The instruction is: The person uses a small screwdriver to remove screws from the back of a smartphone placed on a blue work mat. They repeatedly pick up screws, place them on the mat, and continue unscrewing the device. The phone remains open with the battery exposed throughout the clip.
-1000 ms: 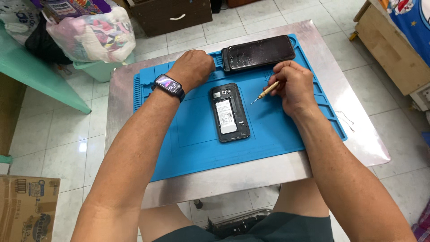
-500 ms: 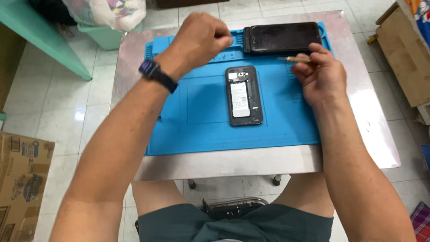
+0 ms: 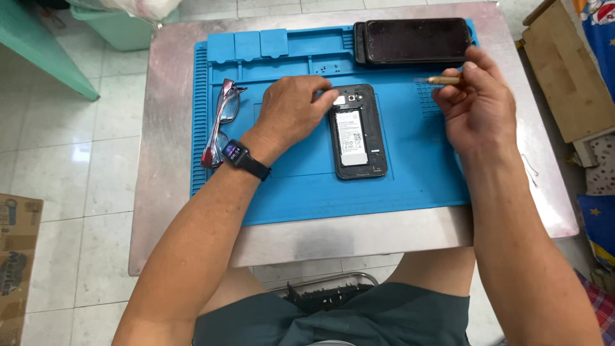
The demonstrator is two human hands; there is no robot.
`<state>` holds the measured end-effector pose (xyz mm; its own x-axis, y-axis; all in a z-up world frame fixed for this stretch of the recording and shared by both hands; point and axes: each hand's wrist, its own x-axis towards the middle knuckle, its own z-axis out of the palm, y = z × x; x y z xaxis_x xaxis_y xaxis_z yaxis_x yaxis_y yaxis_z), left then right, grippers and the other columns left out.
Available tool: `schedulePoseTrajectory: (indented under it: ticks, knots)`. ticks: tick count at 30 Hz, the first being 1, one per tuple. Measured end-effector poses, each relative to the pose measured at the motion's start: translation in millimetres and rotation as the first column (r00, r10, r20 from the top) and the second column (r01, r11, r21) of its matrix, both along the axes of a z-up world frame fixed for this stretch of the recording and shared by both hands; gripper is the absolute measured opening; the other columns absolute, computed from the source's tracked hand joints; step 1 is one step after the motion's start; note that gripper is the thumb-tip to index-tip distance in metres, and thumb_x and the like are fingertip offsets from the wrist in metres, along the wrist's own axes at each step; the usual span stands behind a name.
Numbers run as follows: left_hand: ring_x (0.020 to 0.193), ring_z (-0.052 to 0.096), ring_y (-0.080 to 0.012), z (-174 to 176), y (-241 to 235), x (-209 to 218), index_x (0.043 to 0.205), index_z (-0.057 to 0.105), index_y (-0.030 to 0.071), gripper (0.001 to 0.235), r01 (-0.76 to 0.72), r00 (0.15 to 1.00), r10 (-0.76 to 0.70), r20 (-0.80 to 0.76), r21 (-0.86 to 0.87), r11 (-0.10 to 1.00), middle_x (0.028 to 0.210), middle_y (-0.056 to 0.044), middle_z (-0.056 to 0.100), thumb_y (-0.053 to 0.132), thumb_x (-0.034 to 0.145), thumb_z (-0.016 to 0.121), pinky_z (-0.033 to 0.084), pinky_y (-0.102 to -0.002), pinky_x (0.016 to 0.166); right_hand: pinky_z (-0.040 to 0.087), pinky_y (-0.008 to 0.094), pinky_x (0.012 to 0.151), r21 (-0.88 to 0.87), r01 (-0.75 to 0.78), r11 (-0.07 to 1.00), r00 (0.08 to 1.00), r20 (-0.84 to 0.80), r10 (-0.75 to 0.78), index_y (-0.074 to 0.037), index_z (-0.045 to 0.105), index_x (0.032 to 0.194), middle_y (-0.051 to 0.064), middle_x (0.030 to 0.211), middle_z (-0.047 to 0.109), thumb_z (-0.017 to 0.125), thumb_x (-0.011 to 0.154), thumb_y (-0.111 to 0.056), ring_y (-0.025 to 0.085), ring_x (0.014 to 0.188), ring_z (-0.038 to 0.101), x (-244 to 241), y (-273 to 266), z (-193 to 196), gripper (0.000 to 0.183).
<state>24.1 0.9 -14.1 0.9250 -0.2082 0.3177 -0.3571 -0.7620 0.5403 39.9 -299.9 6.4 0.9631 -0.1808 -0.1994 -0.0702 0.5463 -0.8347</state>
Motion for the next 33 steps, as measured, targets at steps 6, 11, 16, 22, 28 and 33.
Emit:
schedulePoseTrajectory:
  ticks: [6, 11, 16, 22, 28, 33]
  knots:
    - [0.083, 0.069, -0.0335, -8.8, 1.2, 3.7, 0.103, 0.073, 0.015, 0.029, 0.031, 0.998, -0.036, 0.047, 0.099, 0.995, 0.092, -0.005, 0.075, 0.04, 0.103, 0.06, 0.05, -0.051, 0.063, 0.06, 0.036, 0.054, -0.69, 0.15, 0.708, 0.852, 0.453, 0.261, 0.002, 0.054, 0.14, 0.024, 0.085, 0.065, 0.043, 0.118, -0.001, 0.029, 0.059, 0.063, -45.8, 44.0, 19.4, 0.025]
    - [0.086, 0.072, -0.0326, -18.8, 4.7, 7.8, 0.117, 0.076, 0.012, 0.031, 0.045, 0.991, -0.056, 0.125, 0.087, 0.995, 0.099, -0.005, 0.079, 0.035, 0.1, 0.067, 0.055, -0.05, 0.065, 0.057, 0.034, 0.057, -0.802, 0.253, 0.541, 0.75, 0.516, 0.414, 0.007, 0.055, 0.133, 0.025, 0.086, 0.067, 0.042, 0.119, 0.007, 0.028, 0.059, 0.064, -63.5, 63.1, 16.6, 0.019]
    - [0.087, 0.073, -0.0312, -18.5, 5.0, 8.1, 0.121, 0.076, 0.009, 0.035, 0.056, 0.991, -0.066, 0.119, 0.084, 0.995, 0.105, -0.006, 0.08, 0.036, 0.1, 0.067, 0.056, -0.048, 0.067, 0.056, 0.031, 0.059, -0.833, 0.283, 0.475, 0.7, 0.518, 0.492, 0.006, 0.056, 0.132, 0.024, 0.089, 0.068, 0.042, 0.122, 0.005, 0.024, 0.06, 0.064, -61.9, 58.8, 10.8, 0.017]
    - [0.082, 0.072, -0.0309, -16.3, 4.0, 6.8, 0.118, 0.077, 0.011, 0.029, 0.059, 0.987, -0.074, 0.143, 0.106, 0.993, 0.099, -0.007, 0.079, 0.033, 0.1, 0.068, 0.055, -0.048, 0.062, 0.056, 0.03, 0.059, -0.83, 0.311, 0.462, 0.691, 0.532, 0.489, 0.006, 0.058, 0.13, 0.021, 0.09, 0.07, 0.044, 0.122, 0.005, 0.023, 0.06, 0.065, -60.7, 57.6, 8.6, 0.016]
    - [0.085, 0.071, -0.0319, -13.7, 3.9, 5.6, 0.119, 0.077, 0.014, 0.032, 0.046, 0.993, -0.059, 0.102, 0.123, 0.991, 0.097, -0.006, 0.078, 0.036, 0.1, 0.064, 0.054, -0.05, 0.066, 0.058, 0.03, 0.059, -0.849, 0.332, 0.411, 0.69, 0.516, 0.507, 0.004, 0.061, 0.129, 0.02, 0.092, 0.071, 0.047, 0.121, 0.004, 0.023, 0.065, 0.069, -62.3, 57.2, 10.3, 0.016]
    - [0.078, 0.068, -0.0293, -9.8, 3.8, 4.7, 0.117, 0.076, 0.014, 0.028, 0.053, 0.996, -0.058, 0.06, 0.094, 0.994, 0.09, -0.004, 0.075, 0.034, 0.1, 0.066, 0.052, -0.049, 0.065, 0.057, 0.029, 0.059, -0.87, 0.363, 0.333, 0.643, 0.493, 0.587, 0.005, 0.062, 0.13, 0.017, 0.092, 0.073, 0.05, 0.118, 0.005, 0.021, 0.067, 0.07, -63.8, 56.4, 14.5, 0.017]
